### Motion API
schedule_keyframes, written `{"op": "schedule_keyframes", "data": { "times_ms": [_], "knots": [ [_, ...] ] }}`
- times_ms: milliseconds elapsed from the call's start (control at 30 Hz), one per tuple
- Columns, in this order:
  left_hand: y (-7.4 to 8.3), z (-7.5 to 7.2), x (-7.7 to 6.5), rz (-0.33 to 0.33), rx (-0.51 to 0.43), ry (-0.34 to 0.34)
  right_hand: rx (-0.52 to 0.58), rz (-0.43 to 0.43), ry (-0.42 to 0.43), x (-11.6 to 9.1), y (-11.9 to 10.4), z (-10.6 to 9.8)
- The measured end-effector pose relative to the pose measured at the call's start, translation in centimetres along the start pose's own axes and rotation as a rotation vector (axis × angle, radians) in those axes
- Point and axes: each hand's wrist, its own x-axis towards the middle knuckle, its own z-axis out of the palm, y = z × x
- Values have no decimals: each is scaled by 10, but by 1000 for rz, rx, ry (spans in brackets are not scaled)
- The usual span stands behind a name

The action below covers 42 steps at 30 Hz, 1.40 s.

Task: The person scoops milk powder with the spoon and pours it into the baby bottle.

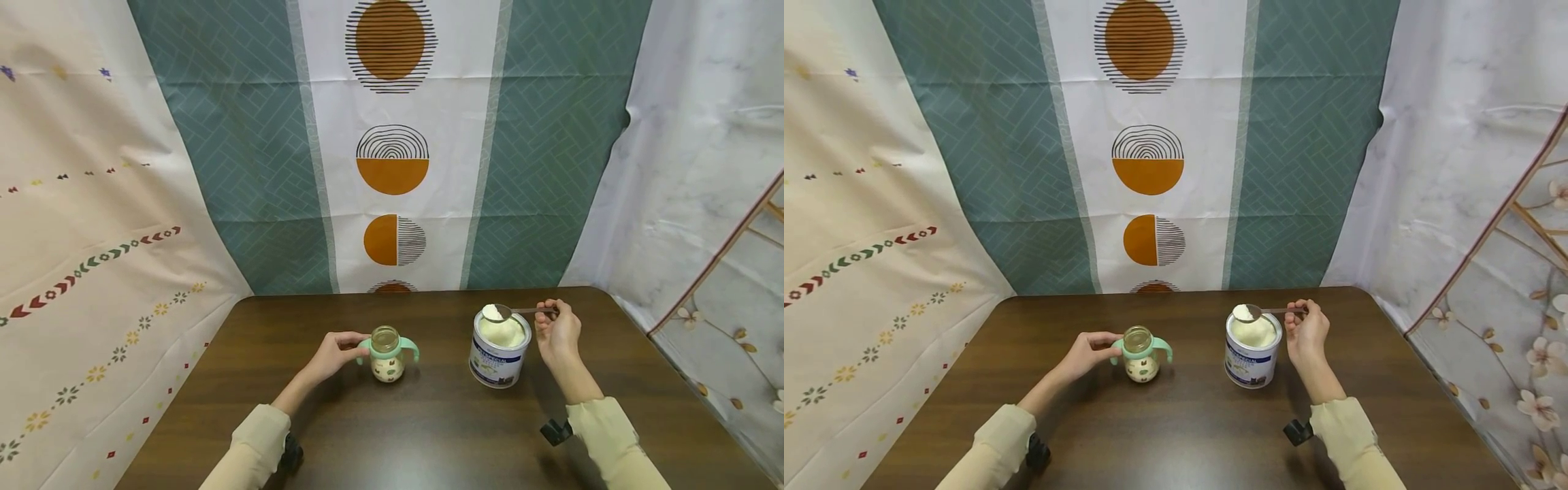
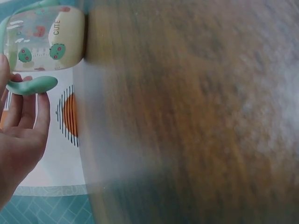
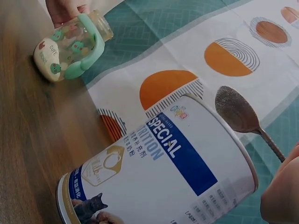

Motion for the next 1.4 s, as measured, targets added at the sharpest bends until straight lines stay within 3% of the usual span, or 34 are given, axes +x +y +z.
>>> {"op": "schedule_keyframes", "data": {
  "times_ms": [167,467,933,1400],
  "knots": [
    [-4,0,1,3,-8,0,-17,-21,-39,-2,0,0],
    [-11,1,3,19,-6,9,0,-18,14,0,1,0],
    [0,1,0,-7,10,13,67,-22,-41,0,4,10],
    [1,1,-1,-3,9,10,75,-12,-80,-3,6,19]
  ]
}}
